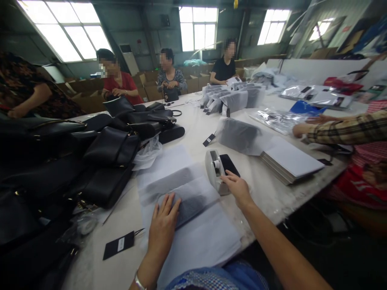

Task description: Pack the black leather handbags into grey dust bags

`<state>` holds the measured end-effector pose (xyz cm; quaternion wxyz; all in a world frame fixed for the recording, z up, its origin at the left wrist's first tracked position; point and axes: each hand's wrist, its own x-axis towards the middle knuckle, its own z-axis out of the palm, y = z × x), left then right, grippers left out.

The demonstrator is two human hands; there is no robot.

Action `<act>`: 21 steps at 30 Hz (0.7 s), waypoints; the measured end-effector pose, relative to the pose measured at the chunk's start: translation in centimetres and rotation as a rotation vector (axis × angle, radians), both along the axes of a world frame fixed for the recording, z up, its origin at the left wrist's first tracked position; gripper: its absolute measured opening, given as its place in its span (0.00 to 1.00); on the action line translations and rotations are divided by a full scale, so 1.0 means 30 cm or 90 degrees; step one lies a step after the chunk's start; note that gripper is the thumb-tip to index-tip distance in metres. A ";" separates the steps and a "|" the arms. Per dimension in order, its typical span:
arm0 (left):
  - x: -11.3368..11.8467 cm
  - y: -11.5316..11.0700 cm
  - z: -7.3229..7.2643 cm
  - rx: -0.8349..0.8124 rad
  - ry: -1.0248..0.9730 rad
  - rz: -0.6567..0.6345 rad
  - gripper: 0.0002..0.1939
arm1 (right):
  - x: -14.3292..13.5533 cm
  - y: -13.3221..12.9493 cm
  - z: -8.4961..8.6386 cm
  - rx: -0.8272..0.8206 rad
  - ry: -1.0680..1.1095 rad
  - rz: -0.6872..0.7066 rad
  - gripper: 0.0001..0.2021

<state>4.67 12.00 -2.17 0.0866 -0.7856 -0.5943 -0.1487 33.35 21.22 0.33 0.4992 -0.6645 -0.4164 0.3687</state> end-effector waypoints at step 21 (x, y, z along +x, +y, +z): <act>0.003 -0.002 0.025 -0.017 -0.011 -0.001 0.20 | 0.048 -0.151 -0.094 -0.076 -0.007 0.059 0.23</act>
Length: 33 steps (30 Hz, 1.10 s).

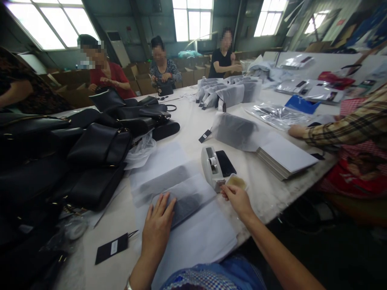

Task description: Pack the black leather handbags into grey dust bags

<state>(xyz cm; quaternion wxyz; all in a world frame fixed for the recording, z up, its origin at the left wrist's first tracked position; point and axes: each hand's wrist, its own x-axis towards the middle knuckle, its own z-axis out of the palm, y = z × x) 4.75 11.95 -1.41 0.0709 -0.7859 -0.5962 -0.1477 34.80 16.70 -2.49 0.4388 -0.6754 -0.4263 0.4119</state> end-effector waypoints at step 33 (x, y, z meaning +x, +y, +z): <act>-0.007 0.003 -0.022 0.005 -0.017 0.010 0.23 | -0.415 0.542 0.339 0.181 -0.837 0.664 0.19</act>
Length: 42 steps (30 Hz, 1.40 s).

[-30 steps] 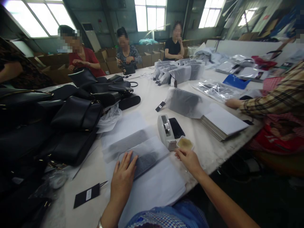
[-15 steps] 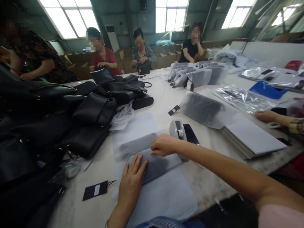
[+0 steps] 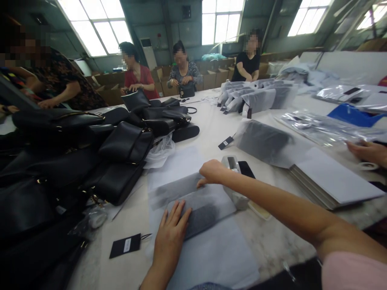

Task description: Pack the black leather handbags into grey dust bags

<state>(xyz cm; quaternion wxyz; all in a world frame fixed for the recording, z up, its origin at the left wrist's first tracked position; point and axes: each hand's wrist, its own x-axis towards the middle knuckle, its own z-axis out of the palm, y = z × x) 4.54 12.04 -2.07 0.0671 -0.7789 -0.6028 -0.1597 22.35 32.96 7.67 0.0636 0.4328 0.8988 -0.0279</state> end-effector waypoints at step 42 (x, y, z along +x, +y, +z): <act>0.000 0.005 0.029 -0.010 -0.013 -0.012 0.20 | 0.442 -0.515 -0.294 -0.134 0.701 -0.612 0.18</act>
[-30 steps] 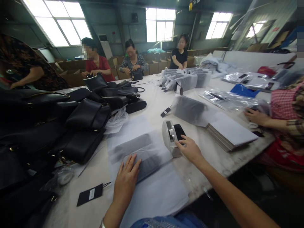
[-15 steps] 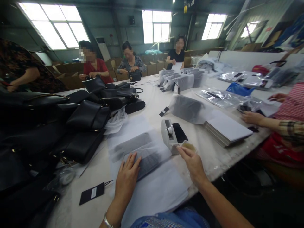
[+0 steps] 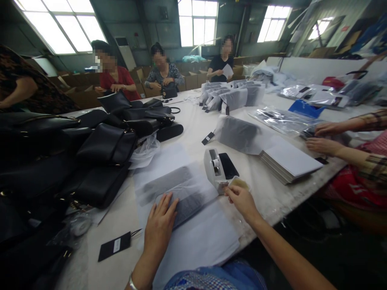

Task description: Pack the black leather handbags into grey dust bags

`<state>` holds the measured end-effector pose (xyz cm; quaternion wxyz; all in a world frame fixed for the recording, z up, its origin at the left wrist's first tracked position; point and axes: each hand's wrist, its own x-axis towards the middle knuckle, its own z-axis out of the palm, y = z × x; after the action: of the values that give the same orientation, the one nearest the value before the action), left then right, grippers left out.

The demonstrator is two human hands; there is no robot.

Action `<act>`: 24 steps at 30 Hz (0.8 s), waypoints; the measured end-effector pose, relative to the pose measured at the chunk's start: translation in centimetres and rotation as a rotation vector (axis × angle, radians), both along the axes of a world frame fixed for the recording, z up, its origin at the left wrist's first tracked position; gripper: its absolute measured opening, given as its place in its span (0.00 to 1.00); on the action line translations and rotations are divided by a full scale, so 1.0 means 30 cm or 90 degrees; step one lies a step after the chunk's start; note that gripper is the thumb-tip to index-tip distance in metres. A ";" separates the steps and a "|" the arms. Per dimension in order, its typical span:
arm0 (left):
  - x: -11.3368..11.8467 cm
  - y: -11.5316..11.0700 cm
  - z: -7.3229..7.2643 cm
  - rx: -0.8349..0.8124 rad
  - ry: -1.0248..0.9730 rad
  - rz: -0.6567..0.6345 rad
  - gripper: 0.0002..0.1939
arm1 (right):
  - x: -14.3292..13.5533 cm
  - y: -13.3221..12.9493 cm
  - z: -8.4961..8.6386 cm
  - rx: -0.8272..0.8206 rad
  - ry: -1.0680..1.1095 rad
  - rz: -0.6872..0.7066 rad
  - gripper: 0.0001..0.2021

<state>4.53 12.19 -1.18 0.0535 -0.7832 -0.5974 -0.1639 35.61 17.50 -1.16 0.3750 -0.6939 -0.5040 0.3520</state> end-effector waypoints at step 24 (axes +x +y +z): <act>-0.183 0.061 0.011 -0.060 -0.363 0.042 0.27 | -0.527 0.255 0.324 0.366 -0.287 0.928 0.10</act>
<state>-0.96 14.02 -0.86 -0.1473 -0.6874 -0.6204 -0.3477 19.79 25.15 8.55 0.1048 -0.1222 -0.9629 0.2166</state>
